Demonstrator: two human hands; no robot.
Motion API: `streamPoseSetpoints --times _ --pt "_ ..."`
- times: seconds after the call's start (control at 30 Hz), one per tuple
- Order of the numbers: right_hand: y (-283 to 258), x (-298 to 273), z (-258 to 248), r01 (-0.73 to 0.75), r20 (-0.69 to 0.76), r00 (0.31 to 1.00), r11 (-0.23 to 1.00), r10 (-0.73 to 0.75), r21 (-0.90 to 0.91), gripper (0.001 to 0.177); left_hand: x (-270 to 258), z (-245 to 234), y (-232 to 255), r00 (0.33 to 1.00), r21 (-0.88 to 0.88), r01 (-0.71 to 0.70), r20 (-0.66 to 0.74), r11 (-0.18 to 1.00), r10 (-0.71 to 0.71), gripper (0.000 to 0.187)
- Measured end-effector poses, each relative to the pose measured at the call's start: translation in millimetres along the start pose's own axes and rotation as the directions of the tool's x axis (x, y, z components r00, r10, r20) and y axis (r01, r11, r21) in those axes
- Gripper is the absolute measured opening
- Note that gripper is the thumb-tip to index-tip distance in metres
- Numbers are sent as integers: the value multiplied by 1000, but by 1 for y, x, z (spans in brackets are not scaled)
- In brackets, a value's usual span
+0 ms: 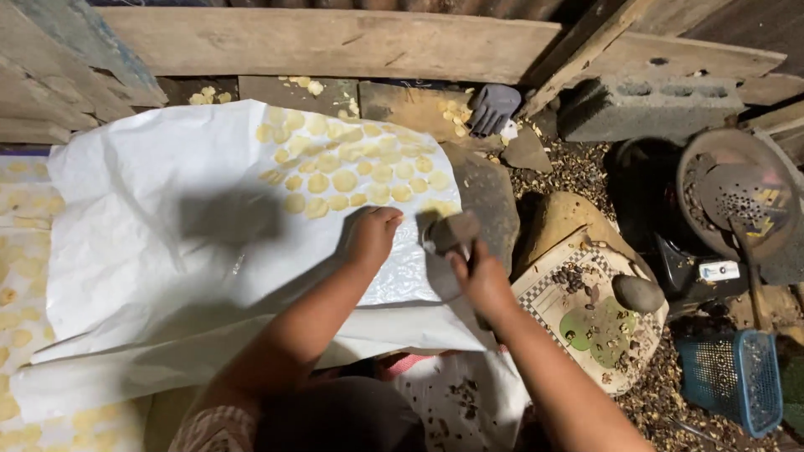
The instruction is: The person uses a stone pestle to crush cassava pieces on a patterned cloth, then transfers them to a white sheet. They use a hammer to flatten the pieces into thin discs and arrange them in rows. The person also uses a slotted spoon to stir cassava in a pot on a stove.
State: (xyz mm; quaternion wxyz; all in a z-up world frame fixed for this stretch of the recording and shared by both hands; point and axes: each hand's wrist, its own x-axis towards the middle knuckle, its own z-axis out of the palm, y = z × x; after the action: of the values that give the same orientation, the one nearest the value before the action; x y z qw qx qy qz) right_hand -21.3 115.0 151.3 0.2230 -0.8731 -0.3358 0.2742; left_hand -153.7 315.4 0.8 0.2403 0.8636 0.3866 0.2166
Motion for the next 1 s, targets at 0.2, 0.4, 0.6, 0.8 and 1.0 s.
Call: streamPoseSetpoints --times 0.2,0.4,0.6,0.8,1.0 --pt "-91 -23 -79 354 -395 883 911 -252 211 12 11 -3 27 994 76 -107 -10 991 108 23" --pt "-34 41 28 305 -306 904 952 -298 -24 21 4 -77 34 982 83 -156 117 984 146 23" --pt "-48 59 14 124 74 991 979 -113 -160 47 -26 -96 19 915 246 -339 -140 908 380 18" --pt "-81 32 -7 71 -73 994 992 -78 -101 54 -31 -92 11 900 305 -306 -217 902 378 14" --pt "-51 78 28 109 16 994 977 -108 -183 50 -27 -97 7 877 196 -354 -270 914 398 8"
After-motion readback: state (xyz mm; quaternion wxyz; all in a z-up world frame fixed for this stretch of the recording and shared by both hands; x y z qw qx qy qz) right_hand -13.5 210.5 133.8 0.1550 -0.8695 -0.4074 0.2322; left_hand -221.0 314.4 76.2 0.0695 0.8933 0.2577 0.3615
